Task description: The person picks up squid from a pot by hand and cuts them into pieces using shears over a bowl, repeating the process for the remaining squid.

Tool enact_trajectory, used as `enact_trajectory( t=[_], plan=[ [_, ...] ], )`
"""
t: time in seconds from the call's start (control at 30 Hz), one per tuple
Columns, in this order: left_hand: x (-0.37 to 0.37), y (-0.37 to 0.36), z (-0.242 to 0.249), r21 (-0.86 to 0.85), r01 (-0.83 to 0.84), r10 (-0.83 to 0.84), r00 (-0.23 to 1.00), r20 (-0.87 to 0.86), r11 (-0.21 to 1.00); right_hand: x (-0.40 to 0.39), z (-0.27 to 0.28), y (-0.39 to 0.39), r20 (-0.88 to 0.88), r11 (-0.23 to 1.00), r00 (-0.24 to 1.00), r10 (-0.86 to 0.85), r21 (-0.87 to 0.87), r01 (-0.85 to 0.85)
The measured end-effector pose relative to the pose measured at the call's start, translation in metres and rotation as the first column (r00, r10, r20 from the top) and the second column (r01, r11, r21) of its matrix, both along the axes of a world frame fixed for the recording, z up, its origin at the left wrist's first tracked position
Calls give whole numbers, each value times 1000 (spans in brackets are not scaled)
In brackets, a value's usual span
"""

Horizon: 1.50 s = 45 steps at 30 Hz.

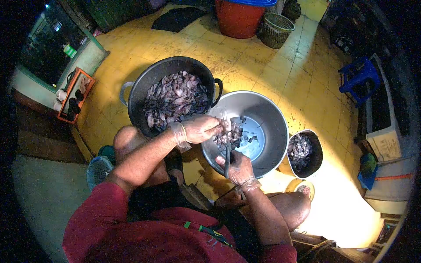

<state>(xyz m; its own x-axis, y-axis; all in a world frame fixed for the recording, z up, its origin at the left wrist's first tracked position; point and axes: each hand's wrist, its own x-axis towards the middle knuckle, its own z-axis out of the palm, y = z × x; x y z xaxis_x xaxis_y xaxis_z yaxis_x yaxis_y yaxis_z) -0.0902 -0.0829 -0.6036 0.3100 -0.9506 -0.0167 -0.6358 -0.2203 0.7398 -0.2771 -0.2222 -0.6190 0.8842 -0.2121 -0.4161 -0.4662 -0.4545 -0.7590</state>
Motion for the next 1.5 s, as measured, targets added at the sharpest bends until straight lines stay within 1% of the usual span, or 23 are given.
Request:
enact_trajectory(
  t=[0.07, 0.1, 0.17, 0.3, 0.37, 0.4, 0.43, 0.47, 0.5, 0.53, 0.6, 0.67, 0.77, 0.87, 0.9, 0.97, 1.0, 1.1, 1.17, 1.23, 1.3, 1.37, 1.5],
  plan=[
    [3, 0, -14, 5, 0, 0, 1000, 27, 1000, -2, 3, 3, 102, 996, 992, -73, -35, 77],
    [6, 0, -13, 45, -11, 9, 999, 42, 999, -1, 8, 3, 101, 997, 992, -72, -34, 76],
    [10, 2, -11, 85, -24, 19, 998, 57, 996, 1, 17, 3, -21, 992, 997, -70, -106, 68],
    [12, 4, 3, 119, -69, 68, 998, 13, 991, 0, 8, 4, 55, 990, 993, -107, -90, 111],
    [2, 3, 11, -102, -245, 243, 970, -29, 964, 0, 6, 4, 103, 981, 989, -103, -156, 119],
    [4, -2, -20, -301, -318, 245, 935, -256, 899, 0, 3, 4, 103, 980, 989, -104, -157, 119],
    [-5, -5, -13, -303, -317, 244, 936, -255, 899, -1, -1, 3, 111, 983, 985, -129, -116, 142],
    [-14, -6, -6, -256, -478, 256, 766, -590, 840, -2, -5, 3, 119, 984, 981, -154, -74, 164],
    [-22, -7, 0, -150, -608, 220, 490, -844, 779, -2, -8, 3, 120, 984, 981, -153, -75, 162],
    [-25, -10, -1, -172, -663, 143, 393, -908, 729, -3, -11, 3, 119, 985, 982, -146, -78, 156],
    [-26, -11, -4, -196, -684, 119, 385, -915, 703, -3, -11, 2, 117, 985, 983, -141, -80, 151],
    [-26, -11, -5, -219, -703, 96, 379, -921, 676, -3, -6, 3, 112, 988, 982, -153, -7, 155],
    [-22, -7, 0, -162, -672, 186, 415, -890, 722, -5, -9, 2, 152, 991, 979, -137, 32, 133],
    [-16, -4, 10, -176, -508, 147, 532, -834, 843, -3, -2, 2, 142, 992, 983, -115, 62, 107],
    [-15, -4, 5, -173, -509, 149, 530, -835, 843, -4, -2, 1, 139, 992, 984, -114, 63, 106],
    [-12, -5, -6, -262, -409, 95, 673, -734, 874, -5, -4, -1, 4, 978, 990, -144, 153, 141],
    [-12, -5, -1, -223, -443, 111, 611, -783, 868, -4, -1, 0, 3, 978, 990, -144, 154, 142],
    [-3, -2, 4, -199, -461, 181, 656, -733, 865, -4, 3, -1, -74, 970, 986, -150, 182, 161],
    [3, 2, 6, -216, -426, 118, 632, -766, 878, -4, -8, -6, -45, 944, 992, -121, 304, 129],
    [6, 4, 14, -115, -225, 115, 798, -592, 967, -3, -8, -7, -36, 942, 994, -100, 320, 106],
    [1, 3, 11, -66, -184, 97, 750, -654, 981, -3, -4, -5, -30, 939, 997, -77, 334, 83],
    [-1, 0, 2, -115, -243, 99, 718, -689, 963, -2, 9, -3, -125, 901, 981, -150, 392, 187],
    [-2, -2, 7, -268, -309, 67, 758, -649, 912, 1, 13, -4, -138, 866, 951, -278, 393, 310]
  ],
)
